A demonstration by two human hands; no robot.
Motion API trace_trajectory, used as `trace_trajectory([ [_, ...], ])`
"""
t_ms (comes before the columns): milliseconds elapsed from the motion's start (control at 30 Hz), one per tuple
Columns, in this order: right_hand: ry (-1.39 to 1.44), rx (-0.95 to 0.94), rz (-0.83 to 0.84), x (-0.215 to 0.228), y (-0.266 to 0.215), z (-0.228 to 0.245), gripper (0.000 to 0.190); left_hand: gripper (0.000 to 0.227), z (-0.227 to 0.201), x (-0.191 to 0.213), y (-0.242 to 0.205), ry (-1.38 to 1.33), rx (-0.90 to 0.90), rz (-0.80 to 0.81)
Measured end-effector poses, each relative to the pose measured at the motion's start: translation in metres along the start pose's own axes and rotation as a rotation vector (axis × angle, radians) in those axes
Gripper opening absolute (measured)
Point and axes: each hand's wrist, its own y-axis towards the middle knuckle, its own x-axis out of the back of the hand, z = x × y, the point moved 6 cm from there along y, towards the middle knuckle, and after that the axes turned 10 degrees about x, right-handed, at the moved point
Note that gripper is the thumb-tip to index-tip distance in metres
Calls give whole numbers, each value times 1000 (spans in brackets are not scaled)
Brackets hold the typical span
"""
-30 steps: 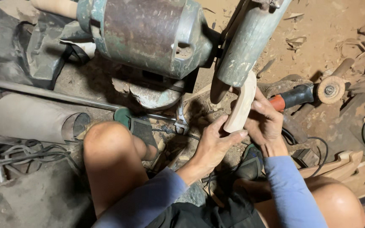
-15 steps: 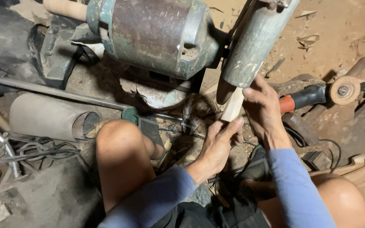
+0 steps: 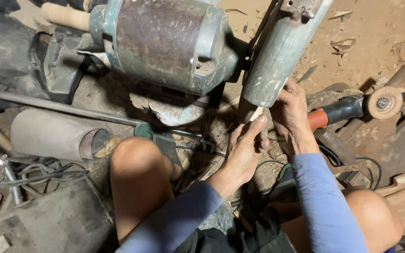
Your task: The person holds a small wooden piece against a rotating grinding wheel, shaping and smoothing its surface. The person repeatedly repositions the wood to grind different edges and faces.
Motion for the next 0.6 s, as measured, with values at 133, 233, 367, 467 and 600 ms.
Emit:
trace_trajectory([
  [133, 1, -1, -10, -4, 3, 1, 29, 25, -3, -2, 3, 2, -24, -18],
  [233, 3, 18, -22, -6, 4, 3, 30, 23, -2, -2, 5, -23, -9, -54],
  [367, 5, 33, -25, -7, 3, 5, 32, 22, -2, -3, 5, -80, 8, -57],
  [467, 17, 44, 2, -10, 0, 6, 30, 22, -4, -4, 1, -61, -8, -4],
  [600, -49, 48, 24, -10, -9, 9, 36, 22, -3, 0, -7, -3, 4, 22],
])
